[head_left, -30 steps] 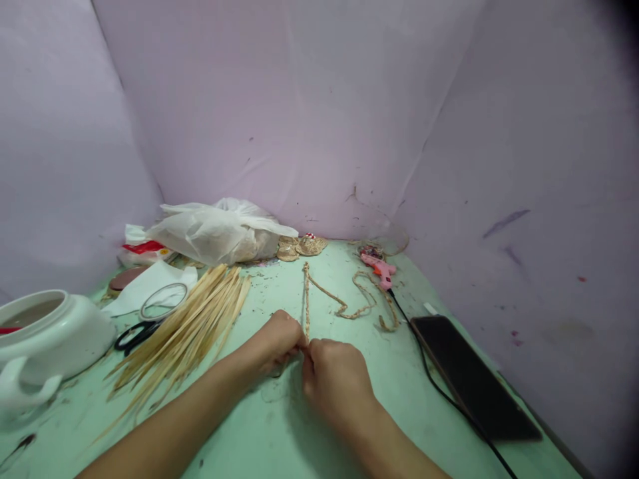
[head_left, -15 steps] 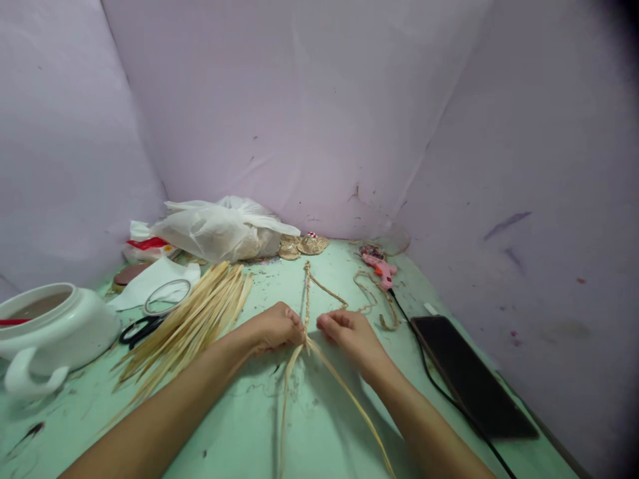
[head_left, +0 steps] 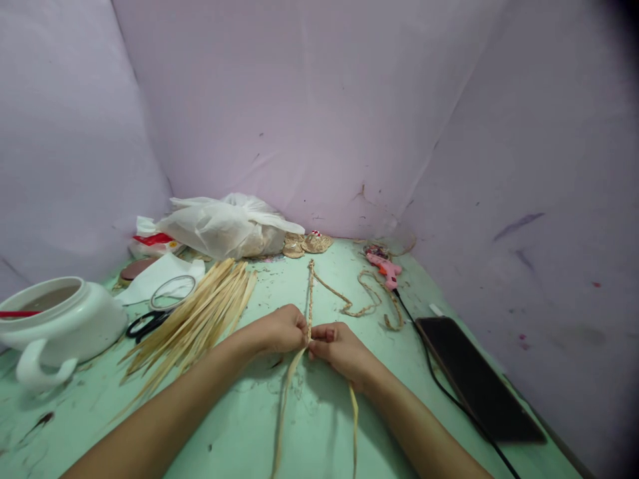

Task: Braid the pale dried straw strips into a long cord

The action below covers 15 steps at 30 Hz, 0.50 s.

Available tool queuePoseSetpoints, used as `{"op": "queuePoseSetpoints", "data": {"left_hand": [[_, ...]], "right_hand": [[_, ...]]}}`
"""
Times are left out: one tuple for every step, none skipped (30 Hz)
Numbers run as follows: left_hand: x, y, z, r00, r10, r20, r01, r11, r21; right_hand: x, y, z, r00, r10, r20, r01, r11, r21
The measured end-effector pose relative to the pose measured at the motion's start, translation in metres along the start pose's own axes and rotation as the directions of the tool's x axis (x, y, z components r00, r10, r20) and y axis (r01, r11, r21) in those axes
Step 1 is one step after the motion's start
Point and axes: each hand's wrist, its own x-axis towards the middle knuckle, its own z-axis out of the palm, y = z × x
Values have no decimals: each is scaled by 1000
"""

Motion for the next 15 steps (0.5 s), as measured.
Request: {"op": "queuePoseSetpoints", "data": {"left_hand": [[1, -1, 0, 1000, 6, -4, -6, 1000, 20], [1, -2, 1, 1000, 17, -10, -17, 999, 34], [2, -2, 1, 999, 28, -16, -28, 999, 43], [3, -2, 2, 999, 34, -29, -32, 998, 47], [3, -2, 2, 999, 32, -42, -31, 999, 44], [3, -1, 2, 998, 24, -55, -22, 999, 35], [3, 0, 2, 998, 15, -63, -13, 1000, 21], [3, 1, 2, 998, 9, -66, -8, 1000, 3], [3, 2, 2, 998, 10, -64, -11, 1000, -15], [3, 3, 2, 998, 20, -60, -22, 999, -28], [3, 3, 2, 998, 30, -55, -32, 999, -37], [3, 3, 3, 998, 36, -49, -38, 998, -42], [2, 4, 3, 999, 40, -36, -42, 998, -47], [2, 4, 3, 999, 42, -30, -44, 998, -52], [2, 5, 3, 999, 42, -27, -44, 997, -57]], "right_hand": [[1, 2, 0, 1000, -26, -18, 25, 998, -58], [2, 5, 0, 997, -56, -47, 49, 989, -137], [2, 7, -1, 992, -96, -81, 75, 970, -233], [2, 9, -1, 982, -145, -120, 97, 937, -337], [1, 10, -2, 968, -194, -157, 109, 895, -432], [1, 10, -4, 955, -234, -182, 115, 858, -500], [0, 10, -5, 951, -244, -192, 112, 846, -522], [-1, 9, -5, 960, -209, -187, 93, 867, -490], [-1, 7, -5, 976, -137, -170, 58, 914, -402], [-1, 5, -5, 989, -49, -140, 9, 962, -272], [0, 4, -4, 995, 29, -97, -41, 992, -122], [0, 2, -2, 995, 81, -57, -80, 997, 13], [1, 0, 0, 994, 106, -35, -102, 989, 109], [1, -1, 2, 993, 109, -39, -101, 982, 157], [2, -2, 4, 993, 102, -61, -91, 982, 167]]}}
